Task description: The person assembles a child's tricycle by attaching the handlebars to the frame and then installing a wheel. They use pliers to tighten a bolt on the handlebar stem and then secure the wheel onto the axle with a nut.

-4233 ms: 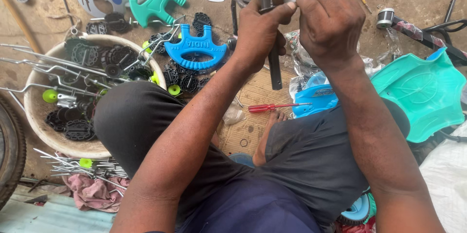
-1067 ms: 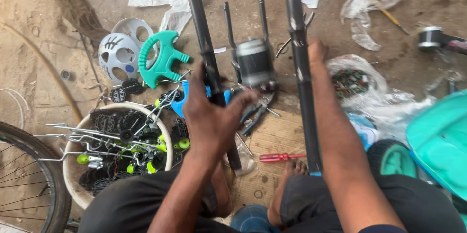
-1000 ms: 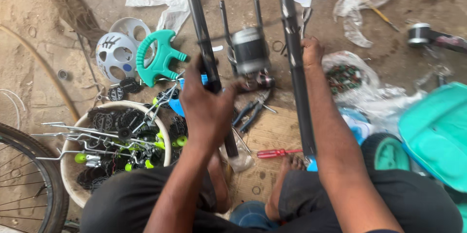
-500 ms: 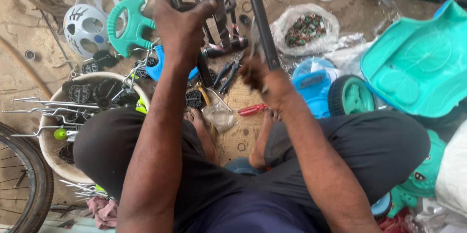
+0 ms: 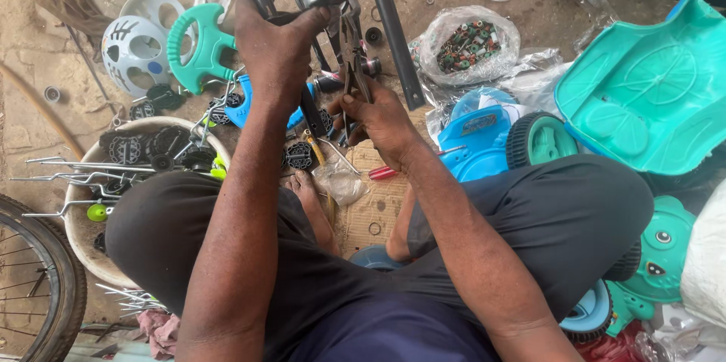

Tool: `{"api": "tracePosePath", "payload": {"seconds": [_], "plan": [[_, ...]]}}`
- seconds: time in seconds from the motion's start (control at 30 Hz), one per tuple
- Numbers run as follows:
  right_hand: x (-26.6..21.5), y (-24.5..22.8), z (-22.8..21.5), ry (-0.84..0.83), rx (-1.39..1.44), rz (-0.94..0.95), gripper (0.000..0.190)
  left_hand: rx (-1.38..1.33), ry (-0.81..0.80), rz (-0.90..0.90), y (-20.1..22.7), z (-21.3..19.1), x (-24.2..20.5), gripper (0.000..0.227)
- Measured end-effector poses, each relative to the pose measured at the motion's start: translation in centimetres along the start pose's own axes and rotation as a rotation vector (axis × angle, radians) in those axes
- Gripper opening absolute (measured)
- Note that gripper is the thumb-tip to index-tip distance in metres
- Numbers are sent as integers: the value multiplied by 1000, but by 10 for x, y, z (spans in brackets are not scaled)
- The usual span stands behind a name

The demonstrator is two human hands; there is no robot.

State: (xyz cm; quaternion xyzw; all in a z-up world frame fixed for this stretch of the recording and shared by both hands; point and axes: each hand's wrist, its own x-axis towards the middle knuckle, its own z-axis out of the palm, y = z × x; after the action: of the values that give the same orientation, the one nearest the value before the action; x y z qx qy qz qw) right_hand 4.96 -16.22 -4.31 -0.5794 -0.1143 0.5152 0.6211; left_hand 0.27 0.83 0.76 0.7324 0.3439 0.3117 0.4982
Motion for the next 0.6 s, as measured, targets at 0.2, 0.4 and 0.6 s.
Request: {"api": "tracePosePath", "payload": {"seconds": [0.2,0.4,0.6], "plan": [[9,5,-5,-22,57,-80,54,64,8,-61,2,0,1,56],[9,0,-4,-17,54,-76,56,95,8,-56,5,0,1,58],[7,-6,-2,-1,4,-59,55,144,-10,-125,6,0,1,61]]}}
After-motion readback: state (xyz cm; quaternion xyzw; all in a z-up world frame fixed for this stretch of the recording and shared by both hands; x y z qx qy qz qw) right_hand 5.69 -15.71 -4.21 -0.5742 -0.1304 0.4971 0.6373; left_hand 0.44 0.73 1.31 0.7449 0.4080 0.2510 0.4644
